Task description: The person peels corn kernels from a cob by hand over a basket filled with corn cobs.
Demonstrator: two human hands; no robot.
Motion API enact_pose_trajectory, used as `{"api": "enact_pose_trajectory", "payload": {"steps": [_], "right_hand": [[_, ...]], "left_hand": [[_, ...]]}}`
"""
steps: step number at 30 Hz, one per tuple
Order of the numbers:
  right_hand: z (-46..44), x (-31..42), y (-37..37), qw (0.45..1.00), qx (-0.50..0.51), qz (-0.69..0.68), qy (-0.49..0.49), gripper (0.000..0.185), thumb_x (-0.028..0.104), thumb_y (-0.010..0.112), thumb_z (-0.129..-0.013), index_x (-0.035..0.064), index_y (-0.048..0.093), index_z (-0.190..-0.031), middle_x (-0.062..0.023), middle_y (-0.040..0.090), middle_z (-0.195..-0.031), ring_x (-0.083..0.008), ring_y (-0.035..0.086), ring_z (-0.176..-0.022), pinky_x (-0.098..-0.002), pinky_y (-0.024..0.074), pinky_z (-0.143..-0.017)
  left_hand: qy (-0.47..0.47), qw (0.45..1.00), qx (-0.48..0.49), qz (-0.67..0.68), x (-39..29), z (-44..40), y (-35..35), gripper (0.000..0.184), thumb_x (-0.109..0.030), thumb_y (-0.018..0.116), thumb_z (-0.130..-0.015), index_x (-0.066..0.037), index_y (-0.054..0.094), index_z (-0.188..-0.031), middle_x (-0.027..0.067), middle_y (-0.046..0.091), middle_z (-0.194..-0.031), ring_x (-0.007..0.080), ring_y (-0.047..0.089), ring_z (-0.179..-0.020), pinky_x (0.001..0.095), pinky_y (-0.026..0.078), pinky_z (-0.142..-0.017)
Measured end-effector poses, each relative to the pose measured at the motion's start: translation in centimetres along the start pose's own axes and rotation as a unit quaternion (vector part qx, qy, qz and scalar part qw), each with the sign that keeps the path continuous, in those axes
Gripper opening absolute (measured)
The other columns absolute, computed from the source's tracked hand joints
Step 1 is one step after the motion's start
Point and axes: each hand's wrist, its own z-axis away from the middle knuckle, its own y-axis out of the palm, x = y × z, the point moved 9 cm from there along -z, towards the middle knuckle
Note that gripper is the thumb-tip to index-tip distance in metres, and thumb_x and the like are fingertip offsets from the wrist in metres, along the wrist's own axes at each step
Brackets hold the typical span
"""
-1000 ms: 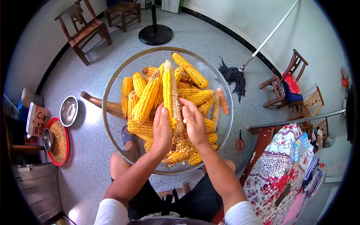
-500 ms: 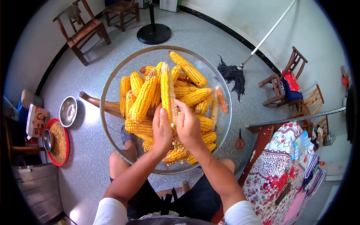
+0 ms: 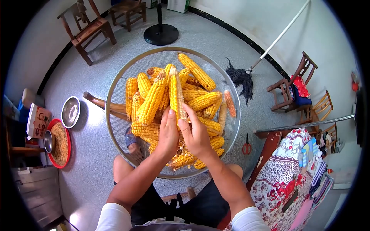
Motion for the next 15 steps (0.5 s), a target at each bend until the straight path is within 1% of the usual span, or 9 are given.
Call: {"api": "enact_pose_trajectory", "payload": {"steps": [1,2,6,8,9,11,12,13,15], "right_hand": [[-0.1,0.6,-0.1,0.997,-0.016,0.064,-0.038,0.048,0.024,0.048,-0.104,-0.0052,0.043,-0.141,-0.0287,0.058,-0.129,-0.0380,0.062,-0.117,-0.0422,0.0491,-0.098],[0.1,0.4,-0.1,0.997,-0.018,0.067,-0.014,0.044,0.020,0.046,-0.104,-0.0056,0.045,-0.140,-0.0288,0.058,-0.129,-0.0412,0.062,-0.115,-0.0443,0.0508,-0.096],[-0.3,0.7,-0.6,0.995,-0.022,0.093,-0.011,0.042,0.017,0.043,-0.105,-0.0063,0.044,-0.141,-0.0276,0.060,-0.127,-0.0360,0.065,-0.110,-0.0403,0.0528,-0.090],[-0.1,-1.0,-0.7,0.996,-0.006,0.003,0.091,0.042,0.016,0.043,-0.105,-0.0051,0.043,-0.142,-0.0266,0.061,-0.122,-0.0309,0.065,-0.108,-0.0355,0.0518,-0.088],[0.0,-1.2,-0.7,0.996,-0.006,0.003,0.092,0.042,0.016,0.043,-0.105,-0.0051,0.043,-0.142,-0.0266,0.061,-0.122,-0.0309,0.065,-0.108,-0.0355,0.0518,-0.088],[0.0,-1.3,-0.6,0.984,-0.011,-0.167,0.064,0.046,0.021,0.047,-0.105,-0.0033,0.041,-0.144,-0.0248,0.061,-0.123,-0.0279,0.063,-0.109,-0.0331,0.0494,-0.090],[0.1,-1.4,-0.1,0.984,0.023,-0.165,0.071,0.052,0.028,0.051,-0.104,-0.0022,0.039,-0.145,-0.0249,0.058,-0.131,-0.0313,0.062,-0.114,-0.0360,0.0481,-0.095],[0.3,-1.5,-0.2,0.983,0.024,-0.165,0.071,0.052,0.028,0.051,-0.104,-0.0022,0.039,-0.145,-0.0249,0.058,-0.131,-0.0313,0.062,-0.114,-0.0360,0.0481,-0.095],[0.5,-0.2,0.0,0.998,0.053,-0.001,-0.015,0.056,0.031,0.053,-0.102,-0.0027,0.039,-0.145,-0.0260,0.055,-0.135,-0.0352,0.061,-0.117,-0.0397,0.0478,-0.097]], "left_hand": [[0.026,0.999,0.005,-0.028,0.0,-0.1,-0.2,0.042,-0.035,0.033,-0.110,-0.003,0.045,-0.135,0.0095,0.057,-0.108,0.0160,0.059,-0.096,0.0313,0.053,-0.083],[0.046,0.995,0.001,-0.088,0.0,0.0,-0.5,0.042,-0.034,0.032,-0.110,-0.002,0.046,-0.134,0.0101,0.057,-0.109,0.0165,0.058,-0.096,0.0306,0.052,-0.085],[0.041,0.996,-0.018,-0.077,0.1,-0.3,-0.6,0.041,-0.033,0.030,-0.110,-0.003,0.047,-0.132,0.0110,0.058,-0.112,0.0164,0.058,-0.099,0.0311,0.052,-0.084],[0.025,0.997,-0.012,-0.067,0.1,-0.1,-0.8,0.041,-0.034,0.030,-0.110,-0.002,0.047,-0.132,0.0110,0.058,-0.111,0.0165,0.059,-0.098,0.0314,0.053,-0.083],[0.010,0.998,-0.006,-0.056,0.3,-0.1,-0.7,0.042,-0.034,0.030,-0.110,-0.002,0.047,-0.131,0.0109,0.058,-0.111,0.0165,0.059,-0.098,0.0317,0.053,-0.082],[0.008,0.999,-0.004,-0.037,0.1,-0.1,-0.4,0.041,-0.034,0.031,-0.110,-0.003,0.047,-0.131,0.0109,0.058,-0.109,0.0166,0.060,-0.096,0.0318,0.054,-0.081],[0.007,1.000,-0.003,-0.019,-0.1,0.0,-0.3,0.041,-0.034,0.031,-0.110,-0.003,0.048,-0.130,0.0108,0.059,-0.108,0.0166,0.060,-0.095,0.0319,0.054,-0.079],[0.008,1.000,-0.004,-0.019,-0.4,0.1,-0.2,0.041,-0.034,0.031,-0.110,-0.003,0.048,-0.130,0.0108,0.059,-0.108,0.0166,0.060,-0.095,0.0319,0.054,-0.079],[-0.008,1.000,-0.005,0.028,-0.5,0.4,0.0,0.040,-0.034,0.033,-0.110,-0.003,0.048,-0.129,0.0104,0.059,-0.107,0.0167,0.061,-0.092,0.0320,0.054,-0.078]]}}
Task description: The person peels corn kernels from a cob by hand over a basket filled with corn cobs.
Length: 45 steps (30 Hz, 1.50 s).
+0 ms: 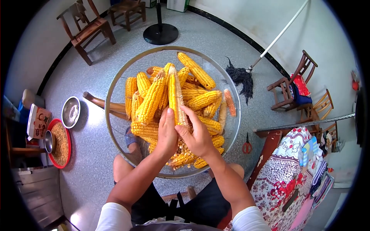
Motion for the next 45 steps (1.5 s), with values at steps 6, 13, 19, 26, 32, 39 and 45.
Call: {"api": "enact_pose_trajectory", "payload": {"steps": [6,13,19,26,32,39,45], "right_hand": [[0.1,-0.1,0.0,0.998,-0.060,0.029,0.002,0.035,0.018,0.048,-0.104,-0.0002,0.053,-0.133,-0.0213,0.063,-0.122,-0.0327,0.065,-0.109,-0.0406,0.0513,-0.090],[-0.7,-2.4,-1.7,0.981,-0.113,-0.140,0.077,0.024,0.014,0.049,-0.105,-0.0023,0.057,-0.120,-0.0095,0.068,-0.104,-0.0104,0.061,-0.086,-0.0238,0.0479,-0.074],[-0.8,-2.8,-0.7,0.956,-0.089,-0.263,0.098,0.040,0.022,0.055,-0.103,-0.0038,0.046,-0.132,-0.0156,0.062,-0.120,-0.0194,0.061,-0.108,-0.0310,0.0497,-0.091],[-0.2,-0.2,-0.4,0.996,-0.059,-0.055,0.024,0.040,0.017,0.049,-0.104,-0.0009,0.044,-0.139,-0.0257,0.060,-0.127,-0.0334,0.063,-0.115,-0.0406,0.0494,-0.095],[-0.6,-0.9,-2.2,0.992,-0.126,-0.008,0.021,0.037,0.015,0.042,-0.105,-0.0015,0.049,-0.137,-0.0234,0.064,-0.122,-0.0315,0.067,-0.107,-0.0379,0.0522,-0.089],[-2.2,-4.3,-5.1,0.951,-0.181,-0.226,0.107,0.049,0.035,0.038,-0.108,-0.0018,0.041,-0.142,-0.0135,0.062,-0.122,-0.0176,0.063,-0.102,-0.0306,0.0502,-0.088],[-3.1,-4.3,-6.9,0.902,-0.220,-0.356,0.102,0.042,0.037,0.035,-0.108,0.0016,0.054,-0.119,-0.0139,0.067,-0.108,-0.0182,0.068,-0.089,-0.0311,0.0574,-0.077]], "left_hand": [[0.048,0.993,-0.018,-0.108,0.3,-0.4,-0.8,0.041,-0.034,0.034,-0.110,-0.002,0.047,-0.132,0.0089,0.058,-0.105,0.0140,0.058,-0.090,0.0286,0.052,-0.077],[0.082,0.980,-0.016,-0.183,-1.2,0.4,0.3,0.044,-0.031,0.036,-0.110,0.000,0.043,-0.139,0.0089,0.058,-0.111,0.0125,0.056,-0.097,0.0266,0.048,-0.083],[0.180,0.955,-0.010,-0.234,-2.2,0.9,1.2,0.045,-0.030,0.038,-0.110,0.002,0.041,-0.141,0.0093,0.057,-0.117,0.0142,0.056,-0.107,0.0278,0.047,-0.091],[0.111,0.969,-0.011,-0.219,-1.1,0.2,-0.4,0.044,-0.031,0.036,-0.110,0.001,0.044,-0.139,0.0107,0.058,-0.116,0.0151,0.057,-0.106,0.0298,0.048,-0.090],[0.094,0.975,-0.010,-0.202,-1.8,0.9,0.9,0.046,-0.031,0.036,-0.110,0.003,0.043,-0.139,0.0103,0.059,-0.117,0.0144,0.056,-0.105,0.0293,0.048,-0.090],[0.179,0.935,0.057,-0.301,-1.8,2.7,3.2,0.047,-0.020,0.047,-0.105,0.005,0.039,-0.144,0.0209,0.053,-0.134,0.0274,0.053,-0.124,0.0368,0.041,-0.104],[0.202,0.893,0.087,-0.394,0.5,3.9,4.1,0.048,-0.023,0.051,-0.102,0.006,0.044,-0.139,0.0256,0.053,-0.132,0.0358,0.054,-0.123,0.0402,0.041,-0.104]]}}
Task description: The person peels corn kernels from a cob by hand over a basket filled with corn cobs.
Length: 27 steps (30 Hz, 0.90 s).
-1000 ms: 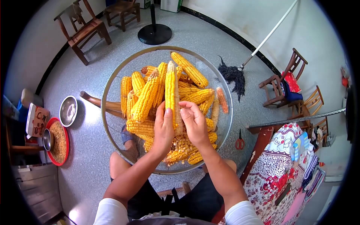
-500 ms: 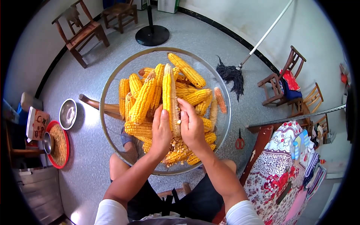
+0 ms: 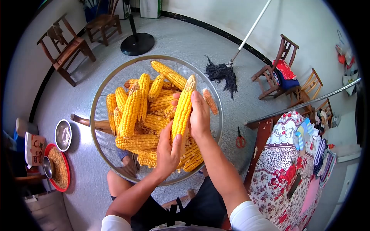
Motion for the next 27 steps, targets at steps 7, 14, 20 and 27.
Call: {"api": "enact_pose_trajectory", "payload": {"steps": [7,14,20,27], "right_hand": [[0.2,-0.4,-0.2,0.999,-0.019,0.049,-0.002,0.050,0.037,0.028,-0.109,-0.0012,0.060,-0.103,-0.0139,0.069,-0.092,-0.0189,0.068,-0.071,-0.0323,0.0588,-0.065],[0.2,-0.4,-0.2,0.994,-0.045,0.097,0.035,0.054,0.037,0.024,-0.109,-0.0026,0.059,-0.099,-0.0154,0.068,-0.082,-0.0215,0.067,-0.062,-0.0344,0.0594,-0.060],[0.2,-1.3,-0.6,0.991,-0.084,0.030,0.100,0.050,0.029,0.021,-0.109,-0.0034,0.058,-0.101,-0.0166,0.068,-0.083,-0.0222,0.068,-0.063,-0.0361,0.0603,-0.061],[0.5,-2.3,0.3,0.995,-0.036,-0.050,0.081,0.046,0.030,0.026,-0.109,-0.0046,0.055,-0.117,-0.0171,0.067,-0.104,-0.0224,0.069,-0.080,-0.0364,0.0612,-0.070]], "left_hand": [[-0.001,0.998,0.033,-0.049,-0.5,0.6,0.7,0.049,-0.025,0.043,-0.106,0.005,0.036,-0.144,0.0225,0.050,-0.134,0.0295,0.052,-0.123,0.0372,0.040,-0.105],[-0.028,0.998,0.045,-0.038,-0.2,0.9,1.2,0.052,-0.029,0.039,-0.107,0.004,0.030,-0.146,0.0239,0.049,-0.133,0.0314,0.052,-0.121,0.0386,0.040,-0.104],[-0.025,0.999,0.028,0.025,0.1,0.9,1.1,0.046,-0.025,0.037,-0.108,0.004,0.034,-0.144,0.0184,0.052,-0.130,0.0253,0.051,-0.120,0.0366,0.040,-0.103],[-0.132,0.981,0.006,0.146,2.1,0.5,0.4,0.045,-0.025,0.044,-0.107,0.003,0.039,-0.142,0.0166,0.056,-0.125,0.0212,0.054,-0.116,0.0340,0.043,-0.099]]}}
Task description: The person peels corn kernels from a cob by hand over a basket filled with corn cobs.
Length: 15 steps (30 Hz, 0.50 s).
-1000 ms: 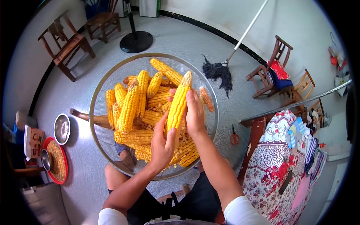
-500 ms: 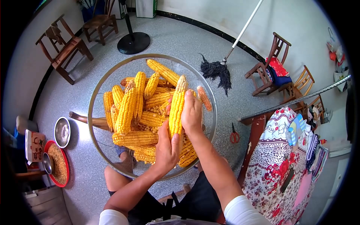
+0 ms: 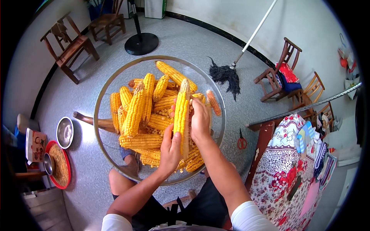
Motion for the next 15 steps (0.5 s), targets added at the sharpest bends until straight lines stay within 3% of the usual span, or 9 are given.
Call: {"api": "enact_pose_trajectory", "payload": {"steps": [4,8,9,15], "right_hand": [[0.2,-0.5,0.7,0.999,0.033,0.032,0.000,0.046,0.035,0.032,-0.108,-0.0030,0.052,-0.125,-0.0165,0.064,-0.111,-0.0209,0.068,-0.084,-0.0343,0.0607,-0.071],[0.1,-0.9,0.5,0.991,0.042,0.126,-0.036,0.045,0.037,0.037,-0.108,-0.0009,0.053,-0.126,-0.0112,0.066,-0.096,-0.0165,0.068,-0.073,-0.0308,0.0578,-0.064],[0.2,-0.9,0.5,0.989,0.030,0.140,-0.040,0.044,0.036,0.035,-0.109,0.0004,0.055,-0.124,-0.0103,0.066,-0.092,-0.0170,0.067,-0.067,-0.0314,0.0578,-0.062],[0.1,-1.1,0.6,0.986,0.039,0.155,-0.040,0.044,0.032,0.029,-0.109,-0.0007,0.056,-0.119,-0.0134,0.067,-0.091,-0.0191,0.068,-0.066,-0.0333,0.0583,-0.060]], "left_hand": [[0.007,1.000,-0.009,0.002,-0.1,-0.1,0.0,0.045,-0.026,0.046,-0.106,0.002,0.040,-0.141,0.0179,0.057,-0.124,0.0212,0.056,-0.114,0.0349,0.045,-0.098],[0.023,0.999,-0.009,-0.026,-0.6,0.2,0.2,0.047,-0.027,0.047,-0.106,0.003,0.038,-0.142,0.0207,0.058,-0.124,0.0258,0.059,-0.112,0.0373,0.046,-0.096],[0.022,0.999,-0.009,-0.026,-0.4,0.2,0.2,0.047,-0.027,0.047,-0.106,0.003,0.038,-0.142,0.0207,0.058,-0.124,0.0258,0.059,-0.112,0.0373,0.046,-0.096],[0.066,0.997,-0.004,-0.048,-0.1,0.3,0.2,0.050,-0.026,0.043,-0.106,0.005,0.031,-0.144,0.0241,0.055,-0.131,0.0330,0.057,-0.119,0.0403,0.044,-0.100]]}}
